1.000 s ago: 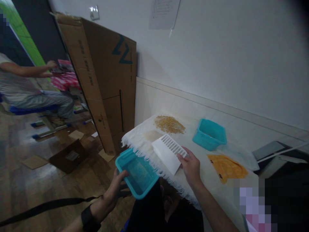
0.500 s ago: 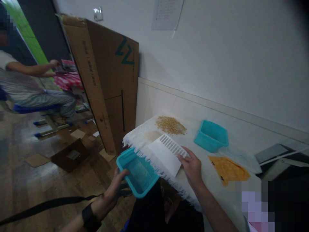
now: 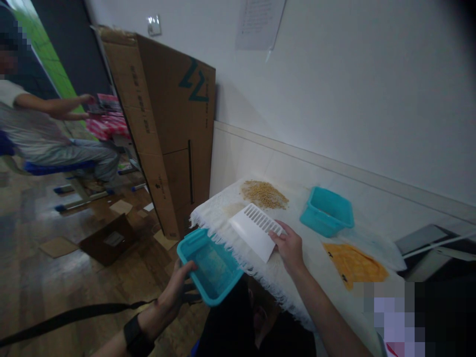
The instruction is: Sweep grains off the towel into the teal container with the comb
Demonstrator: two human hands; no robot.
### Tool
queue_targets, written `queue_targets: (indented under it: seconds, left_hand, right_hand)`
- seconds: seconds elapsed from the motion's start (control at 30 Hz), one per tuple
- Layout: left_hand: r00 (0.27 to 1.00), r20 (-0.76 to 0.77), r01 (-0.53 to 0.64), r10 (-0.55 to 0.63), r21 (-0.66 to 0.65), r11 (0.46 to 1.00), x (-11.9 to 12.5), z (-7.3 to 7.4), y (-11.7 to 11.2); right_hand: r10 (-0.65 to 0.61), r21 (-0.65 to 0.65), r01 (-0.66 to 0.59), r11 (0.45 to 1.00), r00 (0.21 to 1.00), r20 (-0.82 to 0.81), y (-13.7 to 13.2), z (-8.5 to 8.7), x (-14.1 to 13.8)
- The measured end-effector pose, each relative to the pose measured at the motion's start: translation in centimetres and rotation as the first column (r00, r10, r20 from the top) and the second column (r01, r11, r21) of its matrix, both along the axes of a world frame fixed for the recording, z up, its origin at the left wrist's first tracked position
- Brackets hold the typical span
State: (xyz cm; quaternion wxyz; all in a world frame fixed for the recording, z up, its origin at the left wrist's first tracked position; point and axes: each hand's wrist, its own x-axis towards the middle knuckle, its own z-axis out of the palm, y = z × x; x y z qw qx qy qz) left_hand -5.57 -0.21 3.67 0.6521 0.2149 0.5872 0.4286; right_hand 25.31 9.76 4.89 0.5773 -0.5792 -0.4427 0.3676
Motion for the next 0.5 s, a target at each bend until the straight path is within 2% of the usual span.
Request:
queue_targets:
  seconds: [0.13,0.33,0.4,0.5]
  left_hand:
    - [1.0,-0.004,-0.008,0.008,0.023,1.0,-0.1,0.0,0.1]
    - [1.0,0.008,-0.014,0.014,0.017,1.0,-0.1,1.2,0.0]
    - [1.0,0.022,-0.008,0.008,0.014,1.0,-0.1,1.2,0.0]
    - [1.0,0.019,-0.006,0.006,0.005,1.0,-0.1,0.9,0.2]
  right_hand:
    - [0.048,-0.025,-0.048,0.999,0.999,-0.015,-0.2,0.2,-1.1]
    - [0.166,-0.088,-0.171,0.981,0.984,-0.063,-2.3,0.9,-2.4]
    - [0.153,-0.086,-0.161,0.983,0.984,-0.094,-2.4,1.4,-2.2]
    - [0.065,-0.049,-0.072,0.996,0.99,-0.128,-1.4,2.0,-1.7]
